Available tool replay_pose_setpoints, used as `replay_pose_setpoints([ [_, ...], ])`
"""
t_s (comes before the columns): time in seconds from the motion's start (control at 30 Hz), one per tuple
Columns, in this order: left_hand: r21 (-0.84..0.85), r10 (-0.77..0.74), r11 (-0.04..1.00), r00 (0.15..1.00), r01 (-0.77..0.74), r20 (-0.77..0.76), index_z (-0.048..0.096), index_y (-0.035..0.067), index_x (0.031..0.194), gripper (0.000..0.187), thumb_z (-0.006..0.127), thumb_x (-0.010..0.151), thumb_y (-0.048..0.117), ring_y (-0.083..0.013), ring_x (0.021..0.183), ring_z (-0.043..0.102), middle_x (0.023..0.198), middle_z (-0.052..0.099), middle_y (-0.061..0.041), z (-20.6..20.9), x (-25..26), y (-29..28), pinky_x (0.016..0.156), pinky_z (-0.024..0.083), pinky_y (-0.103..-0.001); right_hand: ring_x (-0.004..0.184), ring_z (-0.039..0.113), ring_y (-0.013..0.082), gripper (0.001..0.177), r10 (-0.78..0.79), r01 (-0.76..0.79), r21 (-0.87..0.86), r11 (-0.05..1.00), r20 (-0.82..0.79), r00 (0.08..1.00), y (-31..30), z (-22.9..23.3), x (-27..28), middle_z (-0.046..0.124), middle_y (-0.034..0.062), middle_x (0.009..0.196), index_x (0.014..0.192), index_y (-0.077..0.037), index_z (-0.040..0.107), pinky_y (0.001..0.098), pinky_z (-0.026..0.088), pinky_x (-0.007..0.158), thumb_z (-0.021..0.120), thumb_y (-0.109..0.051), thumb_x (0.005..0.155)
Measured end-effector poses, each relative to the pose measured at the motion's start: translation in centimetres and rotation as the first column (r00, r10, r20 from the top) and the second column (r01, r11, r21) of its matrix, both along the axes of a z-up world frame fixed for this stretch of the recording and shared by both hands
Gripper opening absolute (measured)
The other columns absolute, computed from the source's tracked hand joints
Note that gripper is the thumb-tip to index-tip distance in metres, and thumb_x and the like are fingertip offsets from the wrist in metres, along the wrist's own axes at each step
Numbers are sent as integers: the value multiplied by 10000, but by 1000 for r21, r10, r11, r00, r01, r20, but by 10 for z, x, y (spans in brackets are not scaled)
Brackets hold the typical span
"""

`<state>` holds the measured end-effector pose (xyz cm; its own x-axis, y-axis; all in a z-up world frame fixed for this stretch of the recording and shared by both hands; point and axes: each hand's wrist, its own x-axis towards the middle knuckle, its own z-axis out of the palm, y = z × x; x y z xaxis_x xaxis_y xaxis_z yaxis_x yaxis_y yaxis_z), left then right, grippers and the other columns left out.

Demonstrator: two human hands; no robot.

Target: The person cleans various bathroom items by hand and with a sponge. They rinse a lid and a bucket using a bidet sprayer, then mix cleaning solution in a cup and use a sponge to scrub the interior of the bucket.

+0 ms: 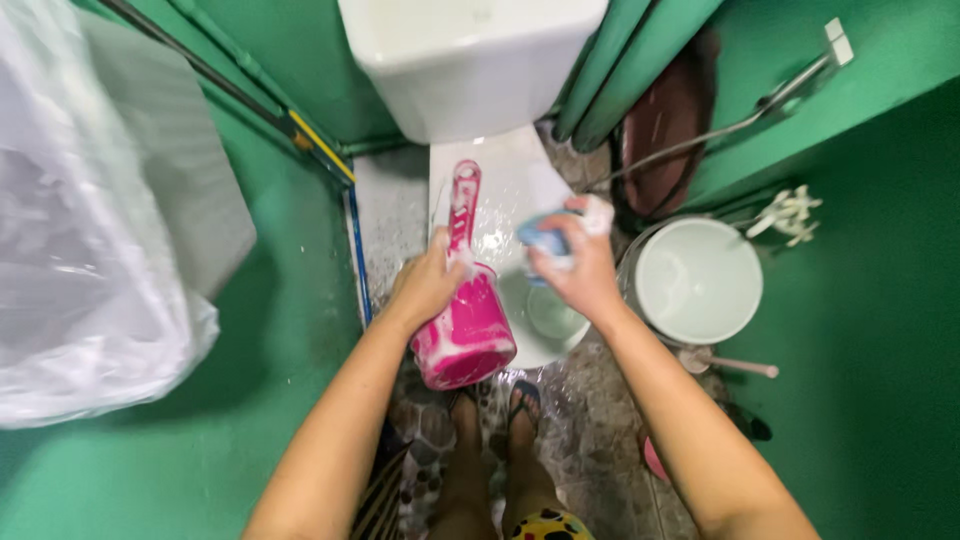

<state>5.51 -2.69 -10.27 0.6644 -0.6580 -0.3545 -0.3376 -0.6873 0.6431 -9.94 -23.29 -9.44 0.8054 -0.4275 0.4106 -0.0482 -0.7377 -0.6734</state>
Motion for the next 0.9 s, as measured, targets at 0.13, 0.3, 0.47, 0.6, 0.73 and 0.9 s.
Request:
replay_pose_setpoints([
  [0.13,-91,-71,993,994,79,81,425,167,1345,617,643,850,465,-460,974,690,1016,734,-235,53,-10,-18,837,518,-558,1177,567,416,392,128,-107,-352,930,36,991,15,96,46,596,167,1248,1109,-159,705,473,517,943,854,-167,746],
  [0.3,-125,40,992,993,-26,109,450,112,1294,592,683,839,411,-455,953,698,988,733,-239,107,-7,-37,846,535,-539,1142,572,409,445,73,62,-465,883,268,961,28,158,61,615,157,1194,1109,-121,700,516,499,944,864,-71,698],
  [0.47,-78,60,996,992,-52,107,461,124,1269,559,676,823,383,-452,968,696,1007,726,-242,138,-3,-48,845,525,-548,1132,584,405,348,138,23,-572,820,238,962,28,185,78,656,154,1181,1040,-97,721,488,530,949,843,-70,715],
  [0.6,-90,95,992,992,-87,89,481,149,1255,516,681,824,351,-464,977,687,1017,720,-249,149,-9,-51,872,520,-543,1101,571,414,271,-17,140,-538,831,226,974,17,199,95,662,153,1150,1010,-79,747,497,522,892,840,-109,757],
  [0.73,-137,161,979,985,-150,70,482,151,1279,454,632,923,390,-465,1012,678,1057,717,-253,163,1,-47,864,514,-561,1136,546,444,221,63,22,-570,821,129,990,49,185,83,646,193,1149,875,-37,698,494,536,914,836,-138,735],
  [0.9,-115,79,991,986,-63,143,461,133,1246,533,690,809,335,-464,1000,684,1042,725,-239,174,3,-49,867,523,-546,1168,532,453,180,17,83,-525,847,182,983,32,193,90,632,208,1231,907,-23,758,490,534,921,808,-111,758],
])
